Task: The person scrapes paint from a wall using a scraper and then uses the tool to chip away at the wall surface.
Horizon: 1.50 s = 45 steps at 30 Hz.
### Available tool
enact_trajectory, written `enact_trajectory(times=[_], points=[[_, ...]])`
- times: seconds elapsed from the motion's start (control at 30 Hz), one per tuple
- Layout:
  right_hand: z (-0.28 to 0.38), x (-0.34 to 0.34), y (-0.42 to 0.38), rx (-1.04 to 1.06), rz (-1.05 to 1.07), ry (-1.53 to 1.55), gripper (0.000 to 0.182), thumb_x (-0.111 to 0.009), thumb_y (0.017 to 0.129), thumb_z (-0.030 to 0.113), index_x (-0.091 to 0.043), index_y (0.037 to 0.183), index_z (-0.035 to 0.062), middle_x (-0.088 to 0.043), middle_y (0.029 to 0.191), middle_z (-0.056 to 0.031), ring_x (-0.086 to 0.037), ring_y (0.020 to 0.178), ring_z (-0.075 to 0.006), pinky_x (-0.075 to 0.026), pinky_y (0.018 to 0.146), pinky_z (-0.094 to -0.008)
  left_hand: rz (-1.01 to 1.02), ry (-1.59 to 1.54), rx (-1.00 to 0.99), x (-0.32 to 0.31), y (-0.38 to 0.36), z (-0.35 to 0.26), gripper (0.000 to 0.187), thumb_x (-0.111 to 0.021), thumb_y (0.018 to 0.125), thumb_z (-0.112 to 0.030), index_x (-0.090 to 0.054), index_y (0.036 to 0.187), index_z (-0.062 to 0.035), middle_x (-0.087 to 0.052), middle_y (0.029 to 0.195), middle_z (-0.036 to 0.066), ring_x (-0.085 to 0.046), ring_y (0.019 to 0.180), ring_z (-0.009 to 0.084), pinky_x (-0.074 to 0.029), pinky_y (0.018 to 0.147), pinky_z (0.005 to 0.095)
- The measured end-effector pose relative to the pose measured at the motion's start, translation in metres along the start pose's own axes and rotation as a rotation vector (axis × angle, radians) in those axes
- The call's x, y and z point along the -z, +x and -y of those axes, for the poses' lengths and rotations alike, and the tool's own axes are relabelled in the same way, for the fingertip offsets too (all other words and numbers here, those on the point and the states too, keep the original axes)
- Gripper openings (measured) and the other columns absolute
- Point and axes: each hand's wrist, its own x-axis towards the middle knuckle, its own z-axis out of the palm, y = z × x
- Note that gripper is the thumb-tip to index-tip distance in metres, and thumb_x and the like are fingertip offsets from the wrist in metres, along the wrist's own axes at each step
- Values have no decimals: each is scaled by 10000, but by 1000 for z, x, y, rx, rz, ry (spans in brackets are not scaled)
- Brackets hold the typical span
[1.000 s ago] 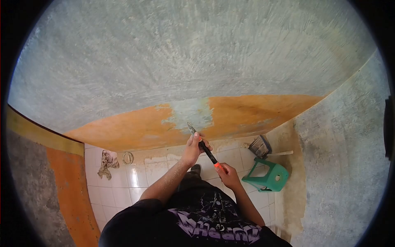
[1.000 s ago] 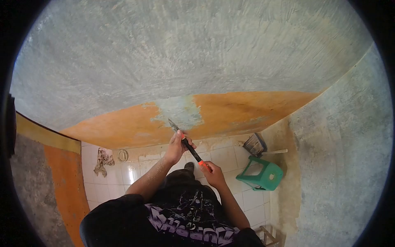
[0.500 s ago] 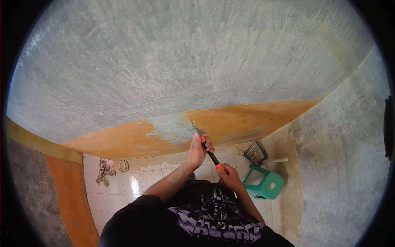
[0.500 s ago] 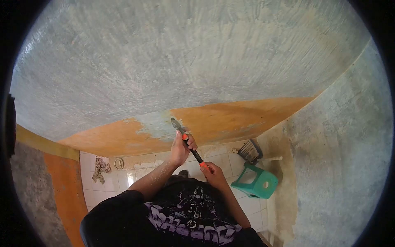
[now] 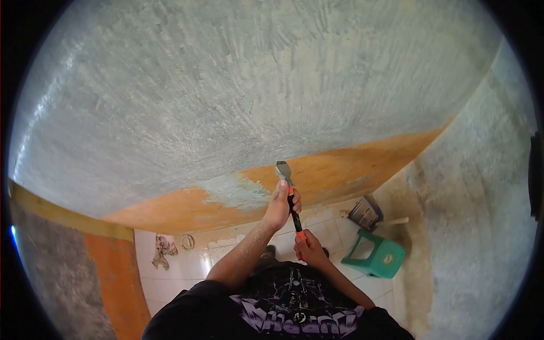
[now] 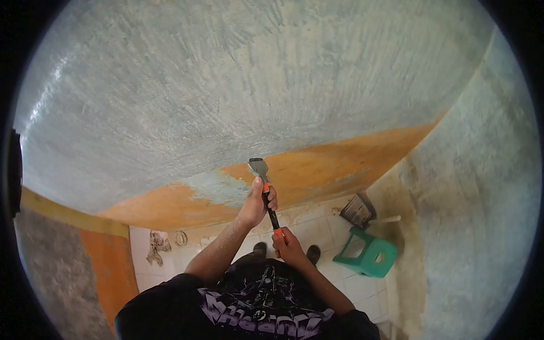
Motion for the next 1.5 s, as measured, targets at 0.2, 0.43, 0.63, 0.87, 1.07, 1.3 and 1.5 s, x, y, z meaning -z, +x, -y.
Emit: enact_trajectory(times=[0.2,0.43,0.63,0.87,1.07,1.3,1.5], points=[[-36,-66,16,63,-80,231,294,-449,1040,321,-475,1181,65,-536,716,-48,-500,510,-124,-436,489,-272,95,85,154,41,2,-20,417,-323,1047,-494,-448,1181,-120,-370,670,-1,-367,543,108,-367,541,294],[-61,-136,39,102,-198,492,341,-441,1045,350,-442,1284,108,-524,710,-45,-483,486,-119,-399,442,-266,160,142,257,81,11,-38,441,-307,1049,-497,-452,1159,-95,-352,647,-16,-335,502,91,-342,493,267],[-65,-160,54,145,-289,557,361,-406,1051,382,-452,1293,118,-495,659,-40,-442,448,-111,-372,422,-253,216,246,346,85,24,-43,440,-297,1042,-527,-441,1057,-111,-342,644,-20,-324,495,85,-335,484,263],[-61,-170,72,174,-342,635,384,-362,1058,412,-483,1257,107,-450,611,-32,-377,415,-97,-334,399,-251,210,337,375,87,35,-44,435,-314,1029,-555,-430,1043,-136,-315,627,-34,-296,490,74,-308,477,255],[-52,-170,74,159,-340,673,367,-377,1056,382,-501,1252,98,-430,591,-10,-353,401,-74,-313,377,-236,203,384,388,80,43,-45,466,-311,1020,-578,-414,1036,-123,-314,617,-26,-306,474,79,-311,455,256],[-49,-163,68,158,-323,669,388,-383,1053,398,-515,1228,78,-409,568,-1,-340,392,-73,-302,364,-236,163,366,400,75,45,-42,468,-309,1018,-582,-406,1037,-125,-308,611,-30,-299,473,80,-304,454,259],[-42,-162,61,141,-344,656,391,-403,1048,410,-533,1197,73,-412,562,3,-338,377,-70,-301,357,-236,141,368,379,66,41,-40,435,-315,1021,-574,-416,1023,-151,-287,596,-46,-256,461,68,-264,446,254]])
